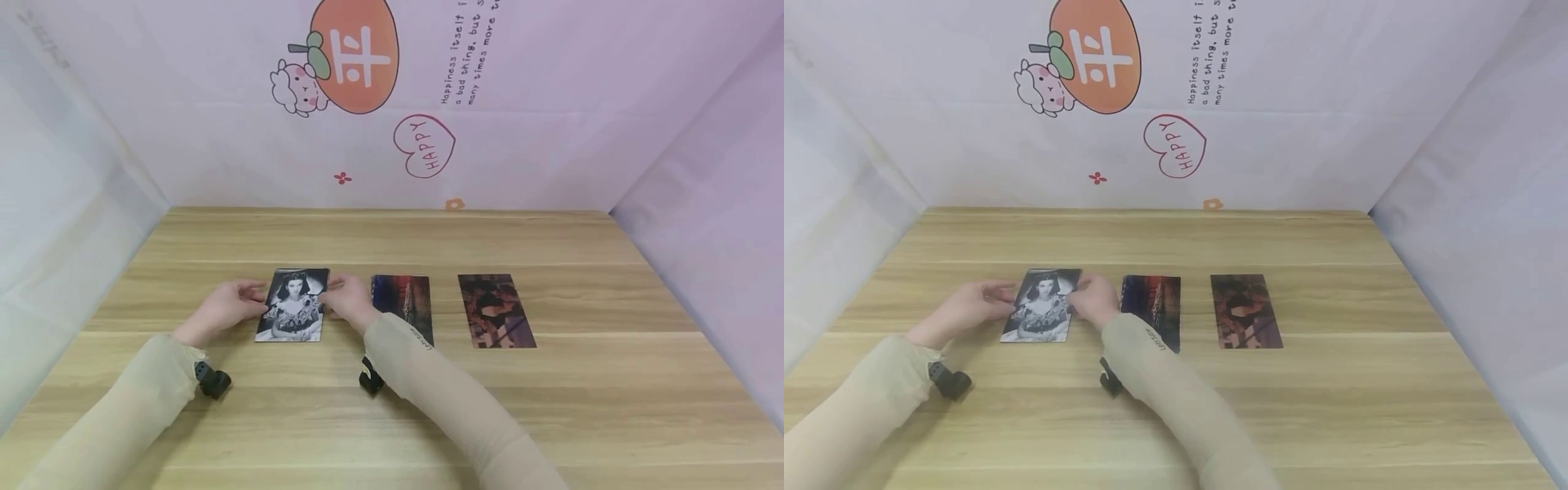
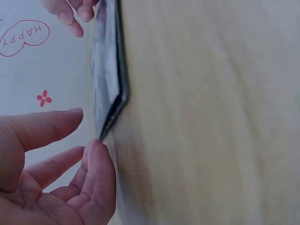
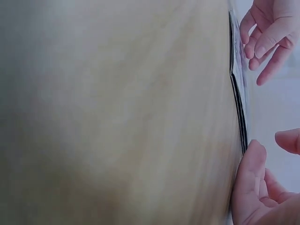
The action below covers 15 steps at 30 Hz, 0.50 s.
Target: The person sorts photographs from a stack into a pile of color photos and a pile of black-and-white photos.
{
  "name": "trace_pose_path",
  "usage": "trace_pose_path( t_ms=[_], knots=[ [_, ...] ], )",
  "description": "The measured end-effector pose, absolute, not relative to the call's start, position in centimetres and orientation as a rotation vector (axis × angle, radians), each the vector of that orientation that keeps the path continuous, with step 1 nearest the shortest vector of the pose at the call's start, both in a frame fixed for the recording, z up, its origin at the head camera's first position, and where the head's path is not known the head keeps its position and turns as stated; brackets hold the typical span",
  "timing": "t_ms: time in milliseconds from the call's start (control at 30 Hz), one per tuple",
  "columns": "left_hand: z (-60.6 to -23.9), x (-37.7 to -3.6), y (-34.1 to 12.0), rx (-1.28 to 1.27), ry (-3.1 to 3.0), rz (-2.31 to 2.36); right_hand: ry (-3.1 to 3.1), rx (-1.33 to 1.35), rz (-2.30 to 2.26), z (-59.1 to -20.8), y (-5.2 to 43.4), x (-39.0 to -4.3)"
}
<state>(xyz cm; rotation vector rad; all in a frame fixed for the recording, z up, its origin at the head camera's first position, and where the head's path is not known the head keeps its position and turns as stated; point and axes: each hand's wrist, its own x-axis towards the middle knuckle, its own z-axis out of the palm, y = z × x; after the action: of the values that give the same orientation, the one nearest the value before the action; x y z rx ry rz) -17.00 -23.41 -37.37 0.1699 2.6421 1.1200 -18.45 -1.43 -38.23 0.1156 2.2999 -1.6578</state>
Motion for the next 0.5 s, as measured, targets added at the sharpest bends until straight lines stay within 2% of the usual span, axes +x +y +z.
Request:
trace_pose_path(
  t_ms=[500],
  knots=[
    [-35.5, -16.2, -20.9, 0.157, 2.723, 1.173, 2.038, 0.07, -1.852, -36.2, 2.5, -18.4]
  ],
)
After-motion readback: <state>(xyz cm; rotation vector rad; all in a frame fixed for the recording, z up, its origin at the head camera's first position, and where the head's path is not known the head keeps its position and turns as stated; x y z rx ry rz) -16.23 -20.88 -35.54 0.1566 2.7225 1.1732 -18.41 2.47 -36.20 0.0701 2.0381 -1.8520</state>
